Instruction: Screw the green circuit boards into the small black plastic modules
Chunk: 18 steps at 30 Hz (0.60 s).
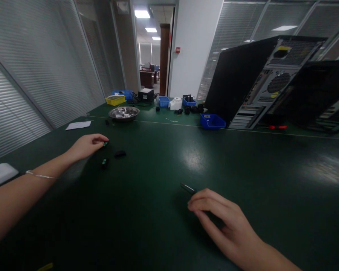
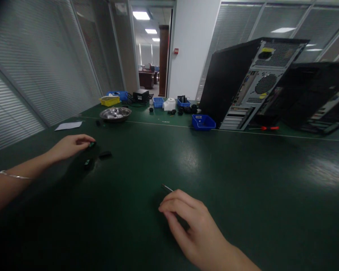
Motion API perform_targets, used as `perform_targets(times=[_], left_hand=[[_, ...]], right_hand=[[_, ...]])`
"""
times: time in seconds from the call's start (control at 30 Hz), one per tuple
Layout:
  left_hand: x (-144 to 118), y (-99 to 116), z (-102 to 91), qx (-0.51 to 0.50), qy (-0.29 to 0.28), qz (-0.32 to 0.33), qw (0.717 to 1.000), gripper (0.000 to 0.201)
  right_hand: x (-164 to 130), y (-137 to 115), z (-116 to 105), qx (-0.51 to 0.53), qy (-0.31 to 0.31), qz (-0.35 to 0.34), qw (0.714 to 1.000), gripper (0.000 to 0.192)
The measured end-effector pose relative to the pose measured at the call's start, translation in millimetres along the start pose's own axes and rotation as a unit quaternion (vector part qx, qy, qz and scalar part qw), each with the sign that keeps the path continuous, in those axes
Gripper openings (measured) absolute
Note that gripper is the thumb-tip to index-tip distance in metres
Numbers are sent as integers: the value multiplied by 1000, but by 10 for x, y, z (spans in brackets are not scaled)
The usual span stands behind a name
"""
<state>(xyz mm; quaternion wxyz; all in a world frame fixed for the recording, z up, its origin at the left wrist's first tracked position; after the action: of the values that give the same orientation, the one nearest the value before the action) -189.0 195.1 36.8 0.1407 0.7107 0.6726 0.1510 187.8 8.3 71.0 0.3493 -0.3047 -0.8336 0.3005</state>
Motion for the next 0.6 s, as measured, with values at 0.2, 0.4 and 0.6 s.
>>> perform_targets(times=[0.2,0.4,0.6], left_hand=[[26,40,-66,75,48,-2,996,27],[-128,414,-168,110,51,47,992,39],[-218,870,236,111,-64,140,982,39]], right_hand=[[12,22,-4,-5,-2,2,1000,28],[3,-75,-203,-60,37,-25,997,28],[-60,-608,-67,-116,-20,-85,989,22]])
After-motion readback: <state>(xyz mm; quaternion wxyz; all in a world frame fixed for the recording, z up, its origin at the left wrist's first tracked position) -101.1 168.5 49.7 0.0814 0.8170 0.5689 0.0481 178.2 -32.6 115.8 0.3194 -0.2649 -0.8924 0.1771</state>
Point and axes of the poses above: each hand's wrist, its own x-axis towards the middle knuckle, its own z-axis out of the palm, y = z × x, the point moved 10 cm from there along x, towards the middle knuckle, and after that the axes turned 2 degrees about x, right-handed, at the moved point
